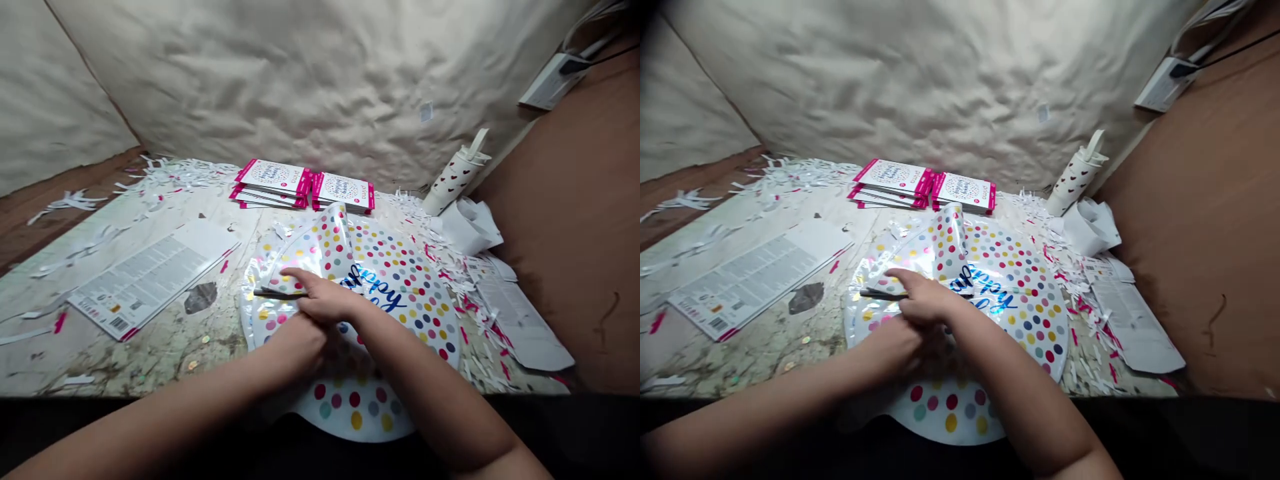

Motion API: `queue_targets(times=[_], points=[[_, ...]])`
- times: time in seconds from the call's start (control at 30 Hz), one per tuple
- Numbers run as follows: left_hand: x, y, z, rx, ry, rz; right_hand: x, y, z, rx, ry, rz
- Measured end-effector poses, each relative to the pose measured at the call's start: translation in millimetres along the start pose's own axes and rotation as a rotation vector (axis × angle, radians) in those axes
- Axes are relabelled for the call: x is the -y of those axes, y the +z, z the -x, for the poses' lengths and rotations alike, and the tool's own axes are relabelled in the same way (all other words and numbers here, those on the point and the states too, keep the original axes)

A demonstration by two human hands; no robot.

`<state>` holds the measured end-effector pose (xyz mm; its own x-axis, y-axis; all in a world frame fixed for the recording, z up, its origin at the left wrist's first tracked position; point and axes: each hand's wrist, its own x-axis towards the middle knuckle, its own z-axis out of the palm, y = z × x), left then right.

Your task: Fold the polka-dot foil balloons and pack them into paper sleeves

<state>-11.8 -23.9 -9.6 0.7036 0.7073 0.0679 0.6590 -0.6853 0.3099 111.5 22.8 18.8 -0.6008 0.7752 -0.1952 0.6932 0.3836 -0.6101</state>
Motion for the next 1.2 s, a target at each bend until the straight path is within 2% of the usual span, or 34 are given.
queue_targets(times=[0.1,0.17,0.23,0.33,0.4,0.43,0.5,0.57,0.7,0.73,0.8,0.83,0.87,0.93,1.0,1.07,1.13,1.2], points=[[42,-26.2,19,-0.012,0.04,-0.128,-11,4,5,-0.141,0.009,0.122],[70,-44.4,22,-0.054,0.019,-0.323,-9,12,1,-0.183,0.007,0.193],[86,-59.9,21,-0.043,0.035,-0.48,-3,23,-9,-0.24,0.029,0.24],[81,-72.2,17,-0.114,0.047,-0.542,5,41,-26,-0.331,0.077,0.308],[68,-69.1,17,-0.136,0.077,-0.446,5,44,-33,-0.375,0.087,0.333],[63,-64.0,18,-0.105,0.109,-0.37,3,41,-34,-0.4,0.087,0.337],[59,-49.4,18,-0.018,0.141,-0.246,-6,24,-25,-0.474,0.099,0.333],[65,-34.0,17,0.047,0.084,-0.196,-19,-10,-5,-0.607,0.144,0.322],[81,-19.7,13,0.164,-0.118,-0.156,-36,-86,57,-1.043,0.307,0.365],[82,-20.4,12,0.175,-0.135,-0.143,-36,-96,70,-1.197,0.276,0.4],[84,-26.5,10,0.164,-0.144,-0.095,-30,-98,91,-1.317,0.069,0.447],[84,-31.4,10,0.151,-0.154,-0.045,-27,-90,99,-1.297,-0.075,0.447],[86,-37.2,10,0.122,-0.183,0.025,-25,-78,104,-1.218,-0.209,0.428],[93,-50.1,13,-0.013,-0.322,0.209,-25,-44,112,-0.998,-0.368,0.362],[102,-61.0,17,-0.215,-0.507,0.439,-34,-7,119,-0.765,-0.375,0.302],[111,-66.3,19,-0.343,-0.633,0.674,-48,23,126,-0.573,-0.342,0.275],[115,-65.2,16,-0.327,-0.679,0.842,-62,43,132,-0.443,-0.319,0.26],[116,-60.7,3,-0.25,-0.728,0.905,-72,51,134,-0.378,-0.304,0.247]])
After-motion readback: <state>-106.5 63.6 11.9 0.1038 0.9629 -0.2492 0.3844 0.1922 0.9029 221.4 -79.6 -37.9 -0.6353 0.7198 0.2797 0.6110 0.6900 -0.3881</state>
